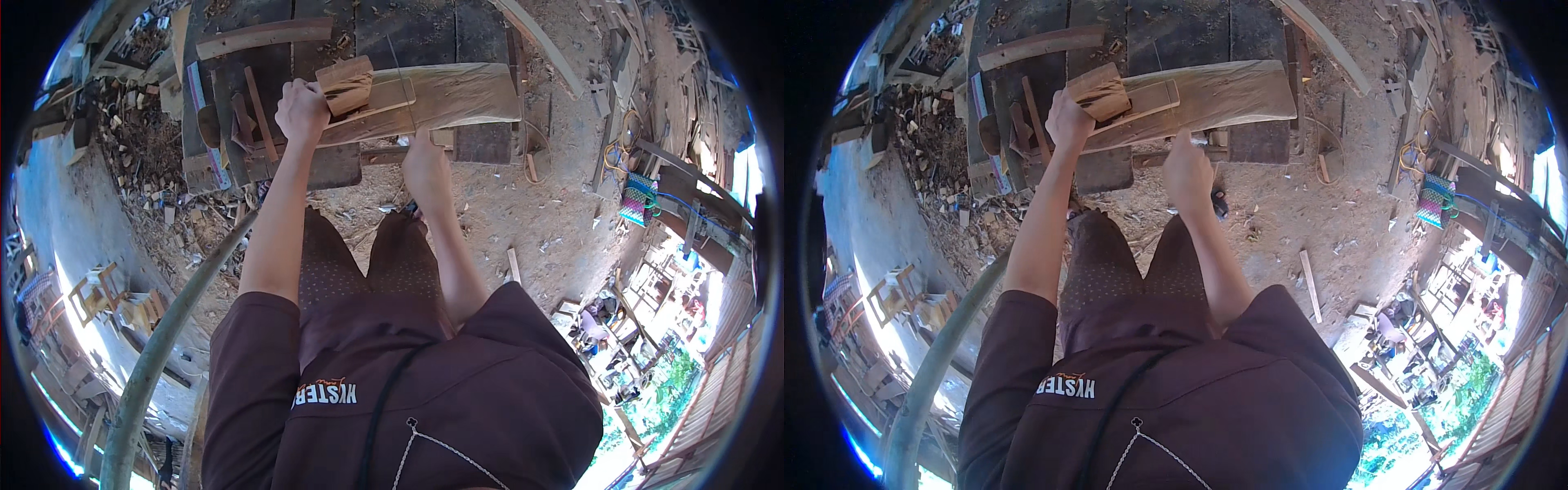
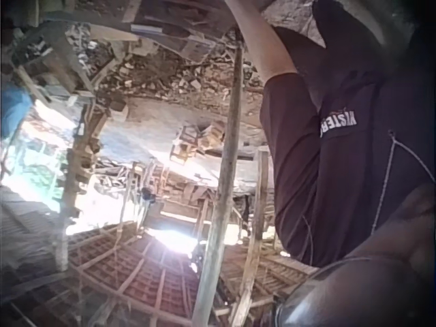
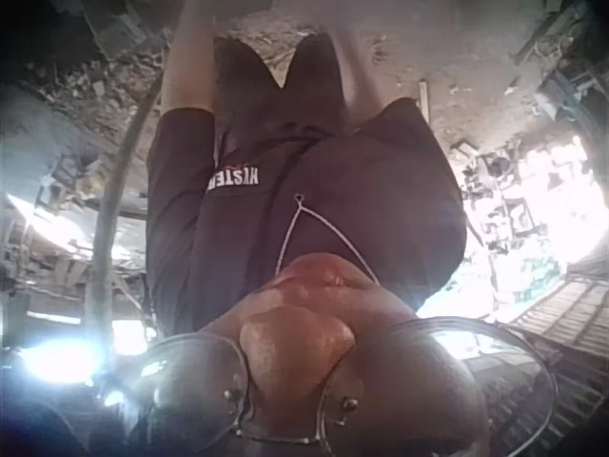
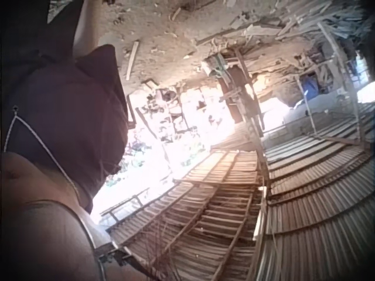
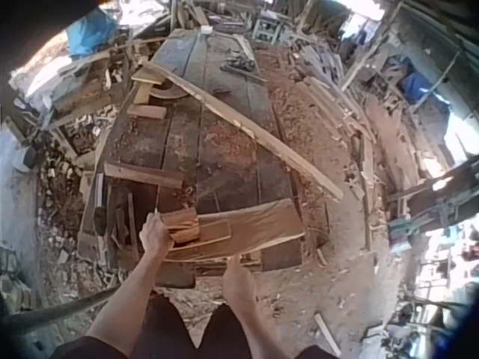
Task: Sawing a piece of wood with a hand saw in a workshop.
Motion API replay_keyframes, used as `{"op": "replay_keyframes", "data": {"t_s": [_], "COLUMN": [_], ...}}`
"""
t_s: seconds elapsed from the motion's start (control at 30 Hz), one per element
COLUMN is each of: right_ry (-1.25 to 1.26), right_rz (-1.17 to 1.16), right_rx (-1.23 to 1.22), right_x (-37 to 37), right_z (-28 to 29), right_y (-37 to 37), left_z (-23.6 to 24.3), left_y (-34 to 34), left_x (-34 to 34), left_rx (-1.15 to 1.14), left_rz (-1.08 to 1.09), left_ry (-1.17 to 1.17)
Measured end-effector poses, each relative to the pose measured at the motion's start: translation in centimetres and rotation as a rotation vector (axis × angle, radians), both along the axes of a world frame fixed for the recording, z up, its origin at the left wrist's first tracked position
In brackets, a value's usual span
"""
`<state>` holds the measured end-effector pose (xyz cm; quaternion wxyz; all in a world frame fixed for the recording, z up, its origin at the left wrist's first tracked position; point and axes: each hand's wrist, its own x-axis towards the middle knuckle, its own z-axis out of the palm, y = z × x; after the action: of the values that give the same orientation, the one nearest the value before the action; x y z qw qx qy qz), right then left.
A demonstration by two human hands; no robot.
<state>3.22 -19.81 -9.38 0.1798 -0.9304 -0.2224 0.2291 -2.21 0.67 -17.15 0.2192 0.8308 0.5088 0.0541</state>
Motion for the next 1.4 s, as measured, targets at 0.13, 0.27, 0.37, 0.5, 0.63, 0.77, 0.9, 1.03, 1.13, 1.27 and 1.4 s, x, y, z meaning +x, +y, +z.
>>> {"op": "replay_keyframes", "data": {"t_s": [0.13,0.27,0.37,0.5,0.63,0.77,0.9,1.03,1.13,1.27,1.4], "right_ry": [0.161,0.109,0.039,0.093,0.157,0.13,0.115,0.1,0.075,0.018,-0.053], "right_rz": [-0.093,-0.071,-0.072,-0.041,-0.098,-0.18,-0.153,-0.112,-0.061,0.069,0.246], "right_rx": [-0.131,-0.05,-0.002,-0.053,-0.045,-0.02,-0.007,0.075,0.115,0.133,0.132], "right_x": [-3.6,-1.6,0.2,-2.7,-4.5,-2.2,-0.1,0.9,2.0,4.2,4.5], "right_z": [2.2,1.2,-0.4,-0.1,-0.5,-1.3,-2.3,-2.3,-3.0,-3.9,-3.3], "right_y": [-3.0,-1.7,0.5,-0.9,-0.8,1.3,1.3,1.5,2.1,3.0,2.8], "left_z": [-0.3,0.5,0.3,-0.1,-0.5,-0.2,0.0,0.1,-0.4,-0.2,0.5], "left_y": [0.6,0.1,0.3,1.1,0.7,0.6,0.0,0.1,-0.8,-1.2,-2.2], "left_x": [-0.6,-0.1,0.4,-0.6,-0.6,0.2,0.8,0.1,-0.3,-1.1,-2.9], "left_rx": [0.008,0.0,-0.005,0.022,0.048,0.022,-0.005,-0.033,0.09,0.162,0.391], "left_rz": [0.012,-0.018,-0.014,-0.05,-0.077,-0.005,0.044,0.106,0.203,0.188,-0.006], "left_ry": [0.022,0.013,0.012,0.015,0.008,0.026,0.002,-0.006,-0.026,-0.241,-0.272]}}
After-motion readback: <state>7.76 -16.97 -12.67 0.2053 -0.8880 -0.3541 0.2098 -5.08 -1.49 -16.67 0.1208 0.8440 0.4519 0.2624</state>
